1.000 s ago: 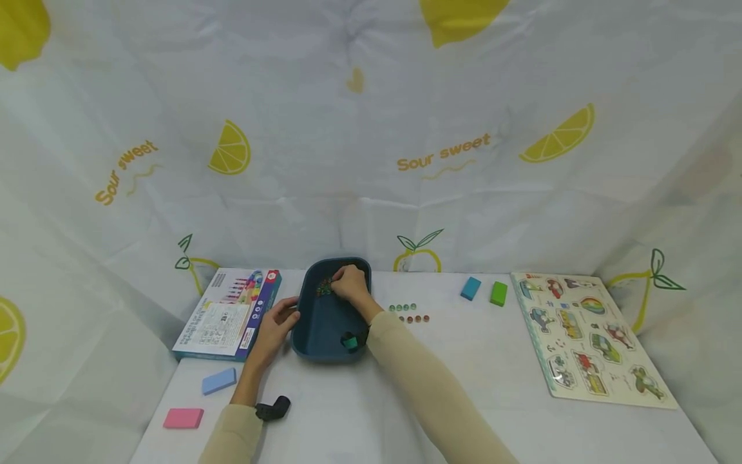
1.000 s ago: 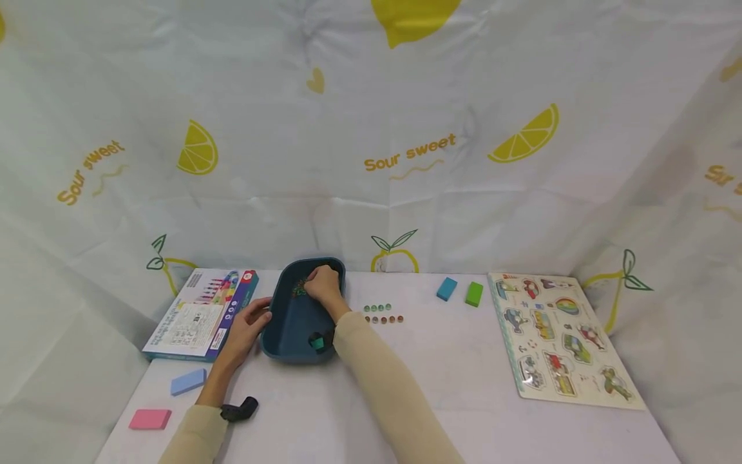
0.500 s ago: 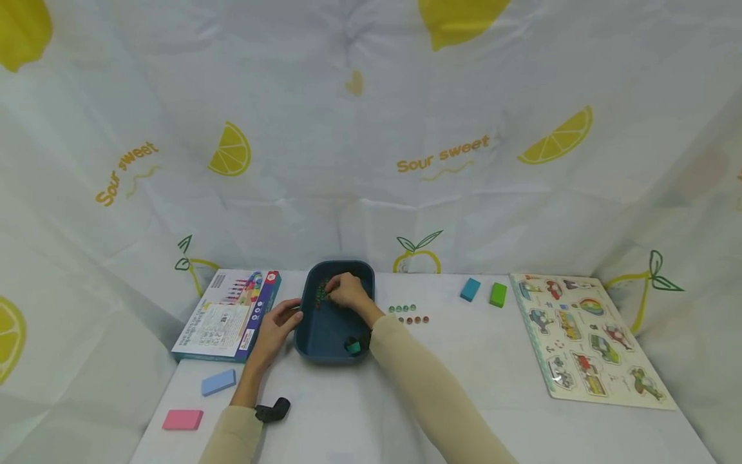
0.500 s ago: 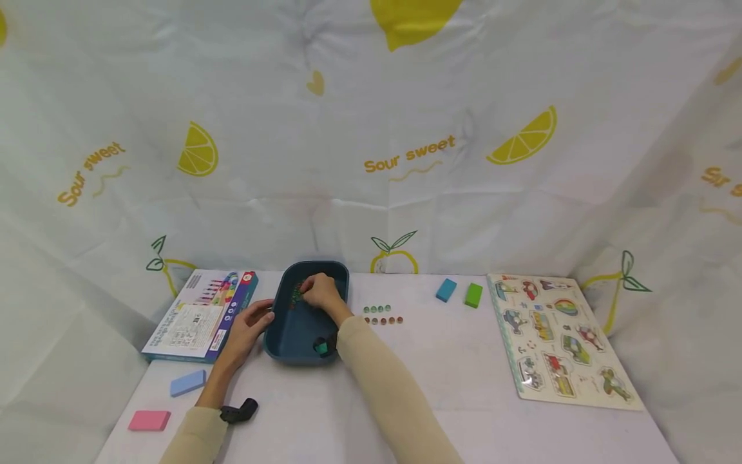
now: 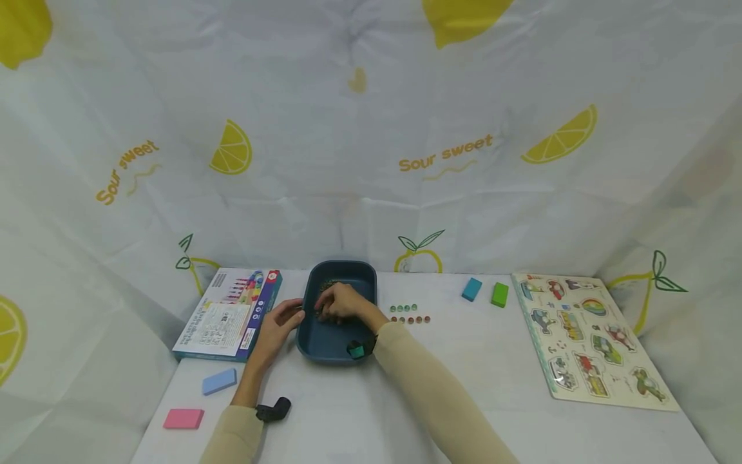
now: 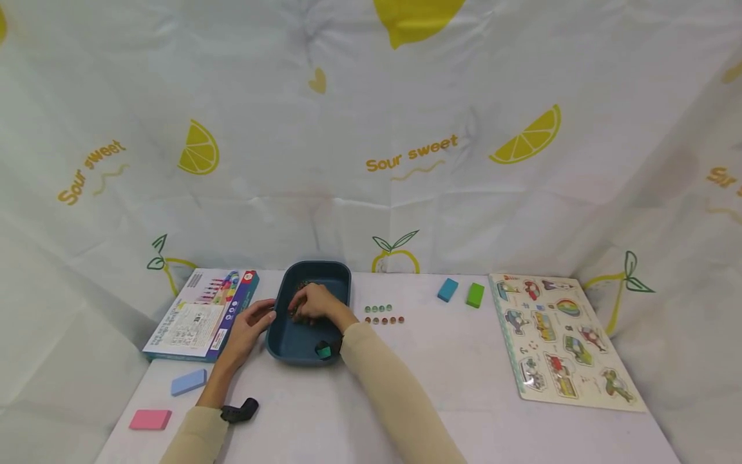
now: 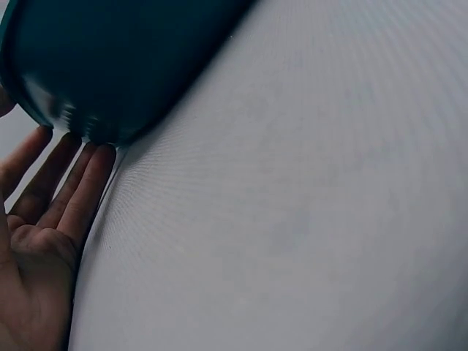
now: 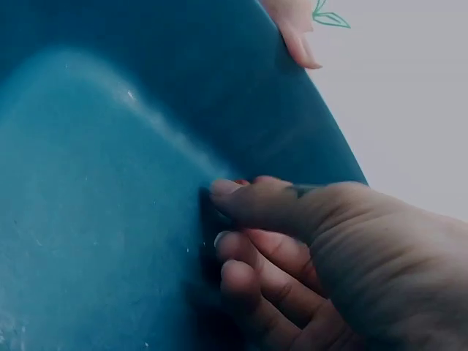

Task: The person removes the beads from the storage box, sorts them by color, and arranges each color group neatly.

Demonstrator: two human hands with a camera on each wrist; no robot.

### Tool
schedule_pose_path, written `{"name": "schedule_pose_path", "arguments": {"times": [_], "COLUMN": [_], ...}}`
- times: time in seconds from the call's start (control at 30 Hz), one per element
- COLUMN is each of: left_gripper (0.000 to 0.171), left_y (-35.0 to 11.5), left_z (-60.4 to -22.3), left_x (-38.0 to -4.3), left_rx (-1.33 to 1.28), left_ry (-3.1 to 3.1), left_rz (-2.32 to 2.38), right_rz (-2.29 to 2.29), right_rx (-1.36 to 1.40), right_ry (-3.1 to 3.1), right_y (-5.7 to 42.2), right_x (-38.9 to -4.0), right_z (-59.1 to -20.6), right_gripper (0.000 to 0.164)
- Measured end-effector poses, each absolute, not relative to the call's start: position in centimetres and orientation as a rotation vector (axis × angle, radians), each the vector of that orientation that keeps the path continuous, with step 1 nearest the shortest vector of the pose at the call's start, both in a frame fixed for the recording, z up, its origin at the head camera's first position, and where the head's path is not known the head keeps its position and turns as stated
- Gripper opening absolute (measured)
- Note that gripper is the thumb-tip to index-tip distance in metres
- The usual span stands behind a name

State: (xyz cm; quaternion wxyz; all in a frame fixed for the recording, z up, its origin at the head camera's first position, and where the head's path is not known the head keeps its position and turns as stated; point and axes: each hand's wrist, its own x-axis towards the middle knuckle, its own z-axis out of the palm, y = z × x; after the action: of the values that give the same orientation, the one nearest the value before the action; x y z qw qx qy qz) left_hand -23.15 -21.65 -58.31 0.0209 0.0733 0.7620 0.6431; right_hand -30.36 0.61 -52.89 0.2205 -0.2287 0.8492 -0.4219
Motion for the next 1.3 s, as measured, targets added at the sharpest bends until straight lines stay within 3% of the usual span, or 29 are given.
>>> {"name": "schedule_pose_path", "arguments": {"times": [0.37,0.57,0.87,1.1,1.3], "left_gripper": [0.044,0.044,0.044,0.044,0.044], "left_y": [-21.6,-21.5,-21.4,-21.3,-21.4], "left_z": [-58.2,-58.3,-58.5,-58.4,-58.3], "left_x": [-23.0,-23.0,-23.3,-23.0,-22.9], "left_rx": [0.203,0.171,0.190,0.183,0.173], "left_ry": [2.390,2.401,2.405,2.405,2.406], "left_rz": [1.969,1.947,1.984,1.971,1.982], "right_rz": [-1.141,-1.298,-1.448,-1.401,-1.272], "right_rx": [-0.686,-0.756,-0.719,-0.465,-0.339], "right_ry": [2.381,2.296,2.366,2.553,2.684], "right_y": [0.4,2.6,12.7,22.3,26.0], "right_x": [-30.2,-30.1,-28.3,-25.5,-24.0], "right_z": [-53.2,-51.0,-48.7,-52.2,-54.6], "right_gripper": [0.013,0.016,0.029,0.024,0.013]}}
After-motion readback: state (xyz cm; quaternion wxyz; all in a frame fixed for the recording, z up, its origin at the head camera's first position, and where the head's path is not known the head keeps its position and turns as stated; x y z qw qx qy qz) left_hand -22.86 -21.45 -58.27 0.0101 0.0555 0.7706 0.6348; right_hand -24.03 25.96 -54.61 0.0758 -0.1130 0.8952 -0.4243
